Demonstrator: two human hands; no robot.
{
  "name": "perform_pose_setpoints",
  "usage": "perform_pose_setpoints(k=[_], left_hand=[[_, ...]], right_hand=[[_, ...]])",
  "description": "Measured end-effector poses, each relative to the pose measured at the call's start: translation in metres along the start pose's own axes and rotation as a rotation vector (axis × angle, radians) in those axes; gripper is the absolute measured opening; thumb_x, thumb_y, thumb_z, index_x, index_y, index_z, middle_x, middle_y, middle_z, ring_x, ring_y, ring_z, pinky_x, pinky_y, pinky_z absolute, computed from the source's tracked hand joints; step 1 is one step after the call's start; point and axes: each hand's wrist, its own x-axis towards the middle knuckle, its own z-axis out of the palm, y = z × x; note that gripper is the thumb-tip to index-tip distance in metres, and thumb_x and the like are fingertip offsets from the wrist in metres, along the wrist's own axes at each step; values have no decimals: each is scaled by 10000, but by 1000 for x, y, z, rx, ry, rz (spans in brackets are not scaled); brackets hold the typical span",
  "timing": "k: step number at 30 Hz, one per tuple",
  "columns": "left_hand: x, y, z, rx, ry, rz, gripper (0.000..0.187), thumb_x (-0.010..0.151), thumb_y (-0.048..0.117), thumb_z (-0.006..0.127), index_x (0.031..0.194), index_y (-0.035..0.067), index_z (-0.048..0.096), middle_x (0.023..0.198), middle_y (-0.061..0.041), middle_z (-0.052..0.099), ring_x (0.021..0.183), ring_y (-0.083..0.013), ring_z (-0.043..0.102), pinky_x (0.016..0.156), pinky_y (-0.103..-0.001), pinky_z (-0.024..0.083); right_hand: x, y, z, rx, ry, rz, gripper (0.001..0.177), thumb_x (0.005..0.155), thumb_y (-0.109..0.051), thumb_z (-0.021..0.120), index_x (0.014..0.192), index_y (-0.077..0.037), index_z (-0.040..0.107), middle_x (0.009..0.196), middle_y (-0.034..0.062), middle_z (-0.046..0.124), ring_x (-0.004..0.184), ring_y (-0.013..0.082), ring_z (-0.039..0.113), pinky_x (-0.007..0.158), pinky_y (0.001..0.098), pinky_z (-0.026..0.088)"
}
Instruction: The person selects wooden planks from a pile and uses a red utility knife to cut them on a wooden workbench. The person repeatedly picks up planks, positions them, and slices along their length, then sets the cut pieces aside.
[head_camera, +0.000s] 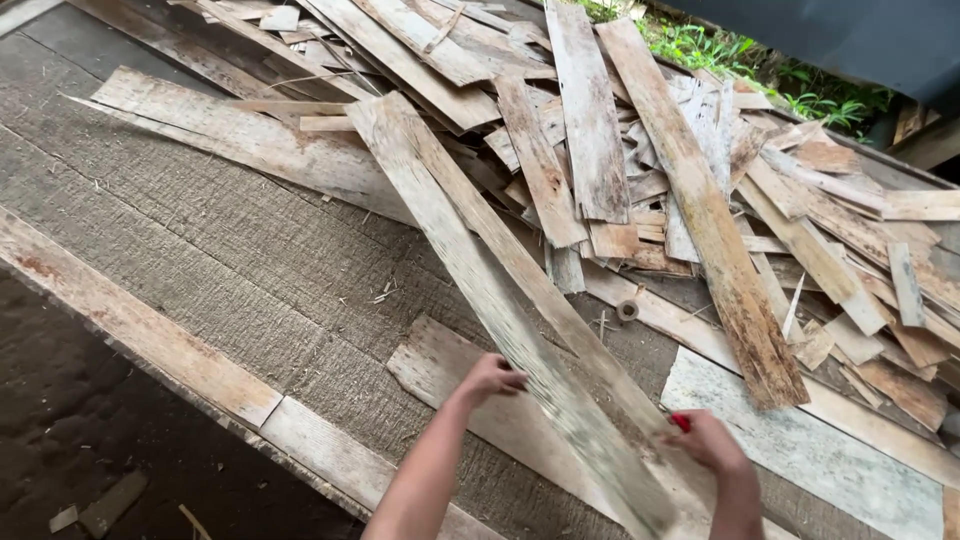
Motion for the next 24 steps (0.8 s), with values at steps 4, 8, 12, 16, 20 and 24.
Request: perform_pose_setpoints(k=[4, 8, 12, 16, 20, 24], left_hand=[[-28, -7, 33, 334, -419, -125, 313, 953, 157, 655, 1231, 13, 649, 1244, -130, 707, 1098, -245, 698, 984, -352, 591], [-10, -28, 27, 587, -629, -299, 374, 936, 222, 671, 1244, 11, 660, 1220, -128, 704, 1079, -240, 694, 906, -375, 586], [28, -60, -24, 418, -368, -197, 237, 946, 144, 685, 1122, -15, 680, 1000, -181, 752, 910, -297, 760, 850, -410, 603], [23, -61, -69, 320, -124, -113, 370, 936, 165, 659, 1223, -66, 627, 1070, -222, 732, 868, -329, 765, 815, -413, 614], [42, -79, -109, 303, 197, 1, 356, 918, 209, 673, 1216, 13, 684, 1044, -155, 745, 761, -248, 779, 660, -307, 636], [82, -100, -127, 269, 369, 20, 320, 892, 244, 670, 1180, 117, 723, 975, -52, 772, 702, -175, 780, 604, -240, 643]], right_hand=[[-17, -31, -4, 33, 289, 208, 271, 1060, -200, 615, 1203, 1, 727, 868, 126, 690, 566, 133, 446, 513, 234, 366], [-52, -114, 41, 13, 225, 52, 274, 984, -272, 686, 1191, -96, 720, 1011, 74, 731, 706, 126, 531, 696, 240, 458], [-6, -128, 137, -58, 165, -300, 1107, 639, -331, 1008, 1519, -22, 412, 1539, 264, 371, 1399, 430, 478, 1184, 479, 444], [19, -134, 166, -84, 281, -279, 1270, 592, -418, 998, 1553, 21, 295, 1594, 270, 235, 1391, 498, 444, 1178, 545, 450], [36, -134, 166, -130, 302, -222, 1208, 590, -315, 1002, 1531, -60, 289, 1484, 209, 362, 1251, 484, 590, 1058, 565, 556], [119, -99, 183, -170, 319, -121, 847, 664, -280, 956, 1354, -83, 506, 1327, 133, 490, 1166, 396, 677, 935, 488, 629]])
